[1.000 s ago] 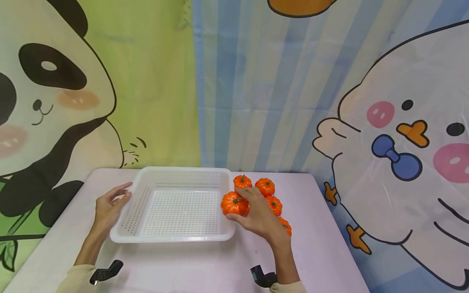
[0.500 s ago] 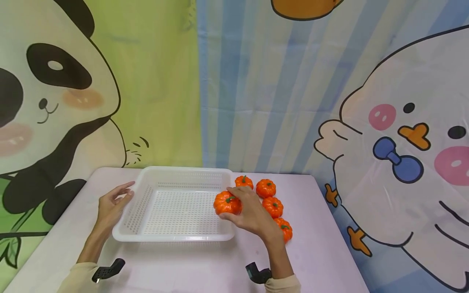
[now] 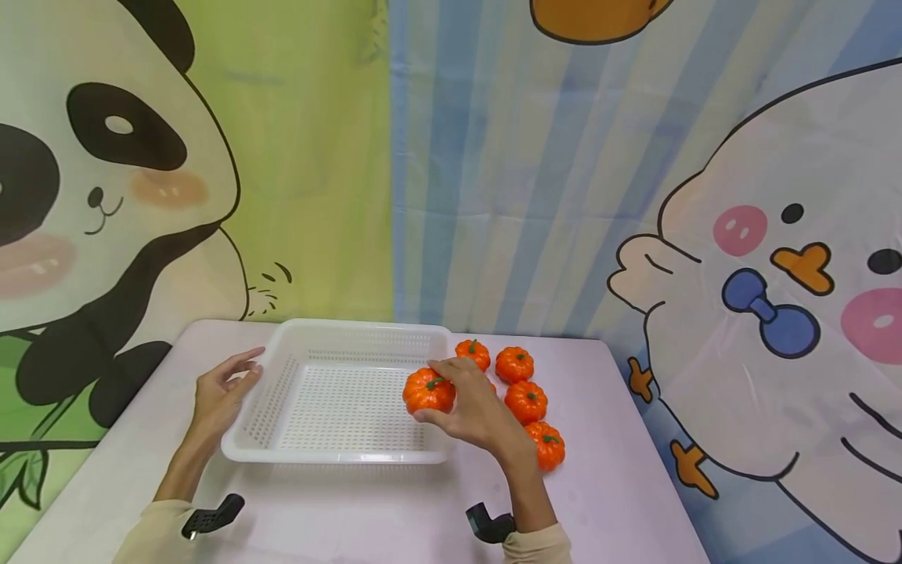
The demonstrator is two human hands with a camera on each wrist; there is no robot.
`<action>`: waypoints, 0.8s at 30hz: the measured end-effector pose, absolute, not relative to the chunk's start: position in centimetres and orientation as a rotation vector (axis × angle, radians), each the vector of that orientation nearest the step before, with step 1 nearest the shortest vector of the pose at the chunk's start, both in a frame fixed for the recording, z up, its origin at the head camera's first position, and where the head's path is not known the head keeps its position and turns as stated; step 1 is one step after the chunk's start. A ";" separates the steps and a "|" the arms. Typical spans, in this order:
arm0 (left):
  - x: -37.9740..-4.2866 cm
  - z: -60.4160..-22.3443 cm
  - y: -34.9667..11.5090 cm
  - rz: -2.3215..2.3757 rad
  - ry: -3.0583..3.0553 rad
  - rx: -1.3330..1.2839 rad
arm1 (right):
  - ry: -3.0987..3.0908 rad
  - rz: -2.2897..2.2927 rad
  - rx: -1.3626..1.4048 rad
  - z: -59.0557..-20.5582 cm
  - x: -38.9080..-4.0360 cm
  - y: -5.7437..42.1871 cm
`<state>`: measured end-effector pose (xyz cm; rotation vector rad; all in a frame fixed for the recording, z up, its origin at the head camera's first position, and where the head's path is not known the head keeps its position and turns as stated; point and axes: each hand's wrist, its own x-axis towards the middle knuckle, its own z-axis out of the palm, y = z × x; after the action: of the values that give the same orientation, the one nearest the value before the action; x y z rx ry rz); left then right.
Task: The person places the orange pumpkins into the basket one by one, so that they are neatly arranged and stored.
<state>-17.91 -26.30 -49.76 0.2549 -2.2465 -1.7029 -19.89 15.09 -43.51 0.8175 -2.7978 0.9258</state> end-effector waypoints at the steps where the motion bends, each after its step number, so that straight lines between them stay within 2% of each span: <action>1: -17.9 -49.7 -26.3 -1.707 -2.242 0.255 | -2.805 0.924 0.814 -43.5 -19.9 15.0; 24: -18.0 -50.2 -26.3 -1.646 -2.281 0.286 | -2.805 0.896 0.919 -43.2 -20.4 13.0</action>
<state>-17.95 -26.33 -50.18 0.2863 -2.2812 -1.6462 -20.36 13.00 -43.19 0.9193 -2.8052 0.8964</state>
